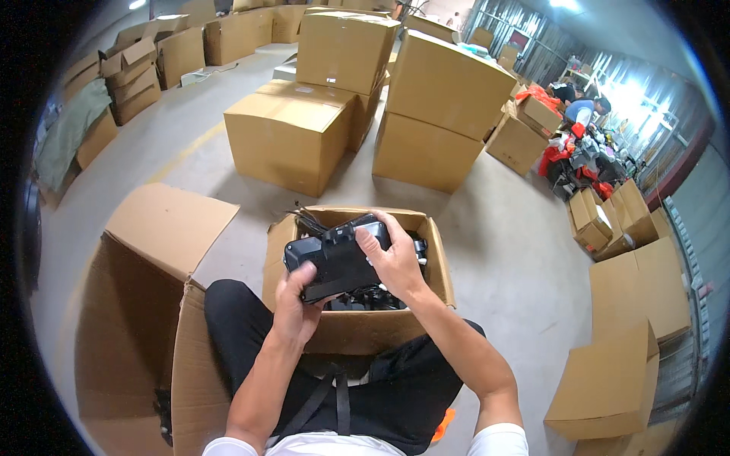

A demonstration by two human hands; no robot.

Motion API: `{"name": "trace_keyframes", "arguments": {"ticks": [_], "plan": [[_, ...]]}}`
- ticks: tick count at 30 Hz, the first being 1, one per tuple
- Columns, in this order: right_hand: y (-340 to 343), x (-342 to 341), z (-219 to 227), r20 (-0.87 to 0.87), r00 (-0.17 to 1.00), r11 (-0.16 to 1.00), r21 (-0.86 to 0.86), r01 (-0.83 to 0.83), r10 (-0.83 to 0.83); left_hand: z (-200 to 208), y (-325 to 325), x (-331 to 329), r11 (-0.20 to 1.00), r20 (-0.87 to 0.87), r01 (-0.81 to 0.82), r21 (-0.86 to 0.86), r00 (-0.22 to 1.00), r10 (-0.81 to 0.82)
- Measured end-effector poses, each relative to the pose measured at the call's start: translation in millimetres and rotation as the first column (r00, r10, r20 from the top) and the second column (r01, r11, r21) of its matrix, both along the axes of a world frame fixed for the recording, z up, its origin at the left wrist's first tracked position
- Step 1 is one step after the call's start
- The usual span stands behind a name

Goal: The person sits on the floor in a warehouse and packs small black electronic devices into a cardboard box. They pick up each device, briefly inspect it, and place it into the box, repeating this process for multiple units.

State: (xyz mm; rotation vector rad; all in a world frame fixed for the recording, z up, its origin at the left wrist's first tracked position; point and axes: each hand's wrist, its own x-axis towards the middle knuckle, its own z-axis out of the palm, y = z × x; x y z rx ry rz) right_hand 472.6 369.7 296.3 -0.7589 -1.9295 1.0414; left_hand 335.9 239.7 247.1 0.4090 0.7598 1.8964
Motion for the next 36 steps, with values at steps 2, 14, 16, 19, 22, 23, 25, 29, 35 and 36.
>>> {"name": "trace_keyframes", "arguments": {"ticks": [2,14,16,19,22,23,25,29,35,36], "plan": [[-6,4,1,0.011,0.999,0.999,0.017,0.047,-0.047,9,8,0,0.994,0.102,0.019,-0.110,0.995,-0.007],[20,-5,1,0.025,0.991,0.990,0.055,0.127,-0.129,9,20,9,0.951,-0.019,-0.149,-0.271,0.989,0.150],[15,-9,8,-0.092,0.995,0.997,0.069,0.038,-0.031,12,20,10,0.959,-0.014,-0.107,-0.263,0.994,0.107],[14,-10,10,-0.052,0.999,0.989,0.148,-0.002,0.010,5,20,1,0.976,-0.038,-0.048,-0.212,0.998,0.041],[16,-4,9,0.064,0.998,0.999,-0.027,0.024,-0.023,9,19,6,0.960,-0.064,-0.054,-0.275,0.997,0.038],[16,0,9,0.107,0.993,0.998,-0.035,0.045,-0.041,12,20,8,0.962,-0.064,-0.045,-0.268,0.998,0.029],[16,4,4,0.128,0.991,0.999,-0.016,0.045,-0.043,17,22,8,0.964,-0.067,-0.039,-0.264,0.997,0.022],[32,18,16,0.194,0.966,0.974,-0.178,-0.139,0.173,33,43,-19,0.975,-0.226,-0.049,-0.217,0.974,-0.001],[35,12,32,-0.615,0.776,0.743,-0.453,-0.492,0.139,78,72,-48,0.998,-0.331,0.003,0.066,0.943,0.019],[31,5,29,-0.650,0.750,0.732,-0.452,-0.511,0.122,76,80,-40,0.995,-0.425,-0.035,0.098,0.902,0.073]]}}
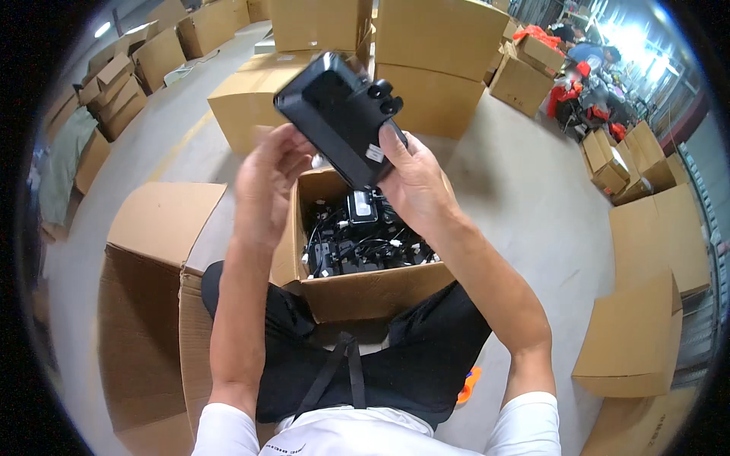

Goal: The person sits on the floor in a warehouse and packs small black electronic devices into a cardboard box. They pick up each device, briefly inspect it, and place it into the box, repeating this process for multiple units.

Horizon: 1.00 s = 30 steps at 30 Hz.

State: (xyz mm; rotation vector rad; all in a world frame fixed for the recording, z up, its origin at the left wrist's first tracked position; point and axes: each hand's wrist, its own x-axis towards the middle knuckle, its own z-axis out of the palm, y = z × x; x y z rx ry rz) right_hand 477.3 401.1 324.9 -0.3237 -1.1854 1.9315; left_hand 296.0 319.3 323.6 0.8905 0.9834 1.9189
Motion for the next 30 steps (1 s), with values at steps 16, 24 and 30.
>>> {"name": "trace_keyframes", "arguments": {"ticks": [16,24,30], "plan": [[116,1,-87,0.611,0.789,0.822,0.482,-0.302,-0.068,-123,71,0,0.944,0.317,0.254,-0.209,0.931,-0.180],[148,-21,-283,0.849,0.327,0.639,0.528,-0.559,-0.415,-284,103,-36,0.863,0.440,0.180,-0.473,0.896,0.054],[163,-42,-334,0.656,0.347,0.216,0.619,-0.755,-0.670,-365,107,-59,0.786,0.537,0.189,-0.588,0.819,0.205]]}}
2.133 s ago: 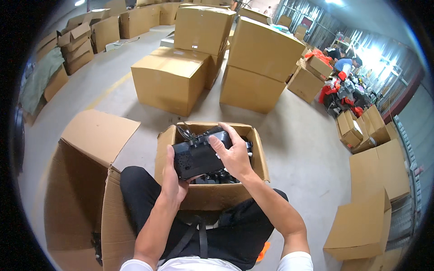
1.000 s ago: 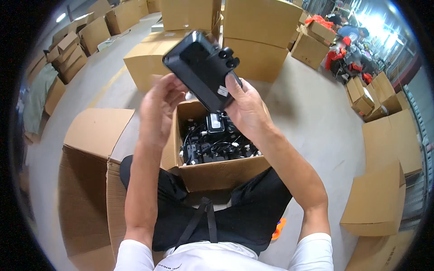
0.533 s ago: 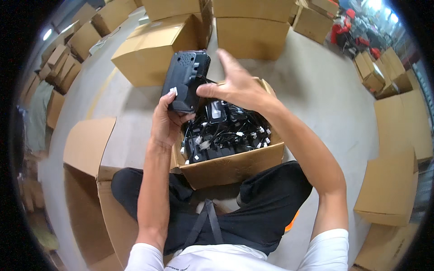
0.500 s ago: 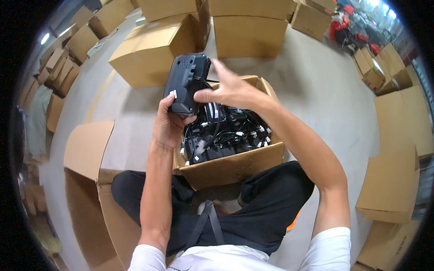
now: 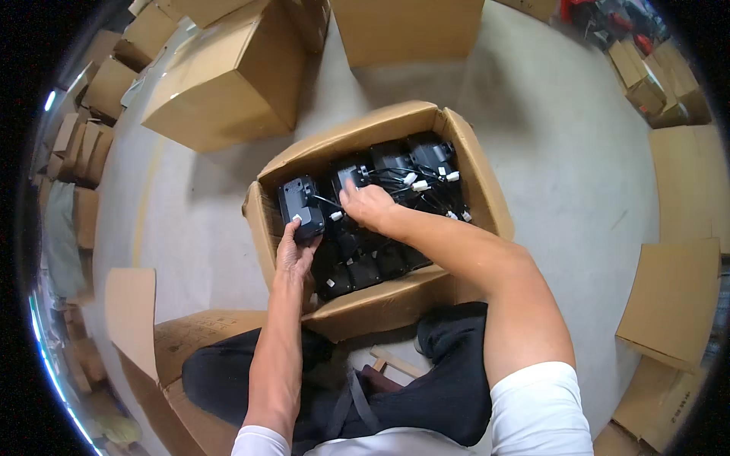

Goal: The person sits on the floor in a warehouse and packs small black electronic devices into a cardboard box. They pick up each device, briefly inspect it, and place it into the box, repeating this process for multiple units.

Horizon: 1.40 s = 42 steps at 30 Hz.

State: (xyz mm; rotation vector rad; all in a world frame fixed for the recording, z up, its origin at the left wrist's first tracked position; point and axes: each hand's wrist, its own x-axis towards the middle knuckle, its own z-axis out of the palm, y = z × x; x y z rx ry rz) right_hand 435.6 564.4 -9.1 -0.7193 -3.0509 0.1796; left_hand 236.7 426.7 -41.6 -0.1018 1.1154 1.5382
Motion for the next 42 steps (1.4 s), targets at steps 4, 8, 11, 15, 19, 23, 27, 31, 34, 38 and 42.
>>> {"name": "trace_keyframes", "arguments": {"ticks": [4,8,11,15,19,23,27,31,34,38,42], "plan": [[16,6,-31,-0.010,0.997,0.989,0.121,0.084,-0.083,-28,8,-2,0.998,0.159,0.059,-0.009,0.986,-0.057],[17,18,-42,-0.095,0.990,0.982,0.146,0.120,-0.107,-53,13,-8,0.984,0.148,0.175,0.024,0.973,-0.177],[8,-8,4,0.115,0.895,0.773,-0.464,0.432,-0.432,-46,15,-16,0.965,-0.077,0.194,-0.178,0.975,-0.210],[15,17,-71,-0.098,0.991,0.968,0.227,0.108,-0.088,-53,44,2,0.933,-0.106,0.340,-0.117,0.930,-0.352],[13,10,-64,-0.126,0.989,0.956,0.272,0.109,-0.077,-70,42,15,0.985,-0.250,0.054,-0.161,0.964,-0.093],[14,6,-53,-0.013,0.997,0.973,0.220,0.074,-0.073,-60,41,17,0.990,-0.391,0.023,-0.137,0.917,-0.075],[17,16,-48,-0.007,0.996,0.986,0.142,0.084,-0.084,-51,41,45,0.974,-0.543,-0.144,-0.174,0.839,0.028],[16,13,-52,0.014,0.996,0.985,0.149,0.090,-0.093,-73,62,21,0.980,-0.524,-0.012,-0.200,0.846,-0.097],[19,-9,-24,0.167,0.832,0.704,-0.461,0.541,-0.529,-60,54,27,0.962,-0.676,-0.095,-0.256,0.729,-0.108],[15,16,-26,0.148,0.982,0.987,-0.096,0.129,-0.114,-58,55,33,0.958,-0.672,-0.051,-0.282,0.723,-0.159],[22,-3,9,0.176,0.984,0.989,-0.145,0.042,-0.016,-58,45,10,0.833,-0.788,-0.164,-0.529,0.459,-0.410]]}}
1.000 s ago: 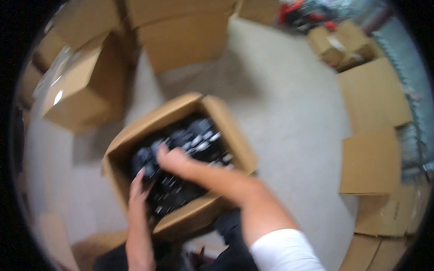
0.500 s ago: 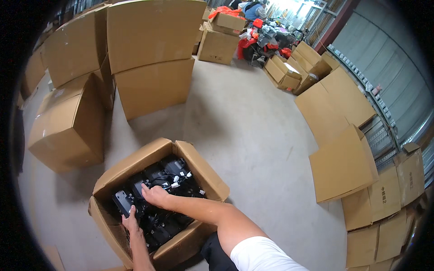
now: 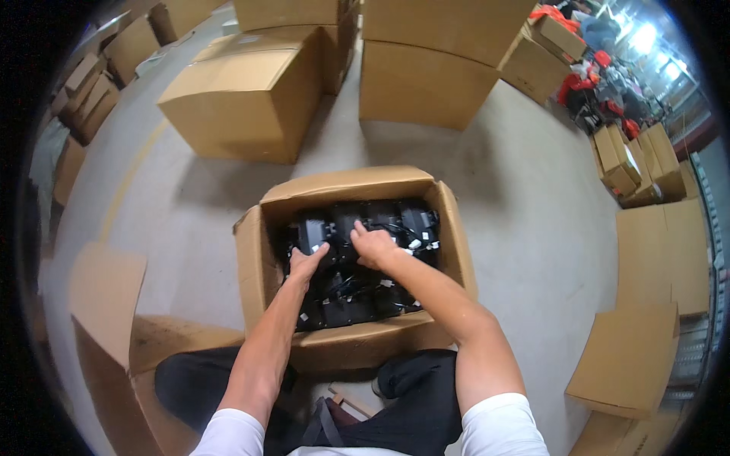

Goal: The person sits on the floor in a warehouse and packs small black electronic devices into a cardboard box. They pick up each device, briefly inspect it, and place it into the box, repeating this process for multiple units.

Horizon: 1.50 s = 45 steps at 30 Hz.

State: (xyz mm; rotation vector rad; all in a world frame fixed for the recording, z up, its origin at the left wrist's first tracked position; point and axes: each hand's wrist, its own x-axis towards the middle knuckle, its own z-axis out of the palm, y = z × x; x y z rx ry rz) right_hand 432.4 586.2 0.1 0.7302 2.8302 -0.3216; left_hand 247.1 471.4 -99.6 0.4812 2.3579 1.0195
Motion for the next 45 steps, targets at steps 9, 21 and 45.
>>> {"name": "trace_keyframes", "arguments": {"ticks": [9,21,45], "plan": [[-54,-29,186,-0.449,0.888,0.990,-0.130,0.047,-0.101,172,1,-78,0.858,-0.125,0.489,0.159,0.872,-0.473],[-346,-59,439,-0.699,0.708,0.621,-0.510,-0.595,0.104,394,-224,-196,0.823,-0.222,0.519,0.230,0.852,-0.475],[-159,-9,275,0.000,0.915,0.800,-0.486,0.352,-0.403,34,-766,-278,0.764,-0.040,0.037,-0.645,0.996,-0.083]]}}
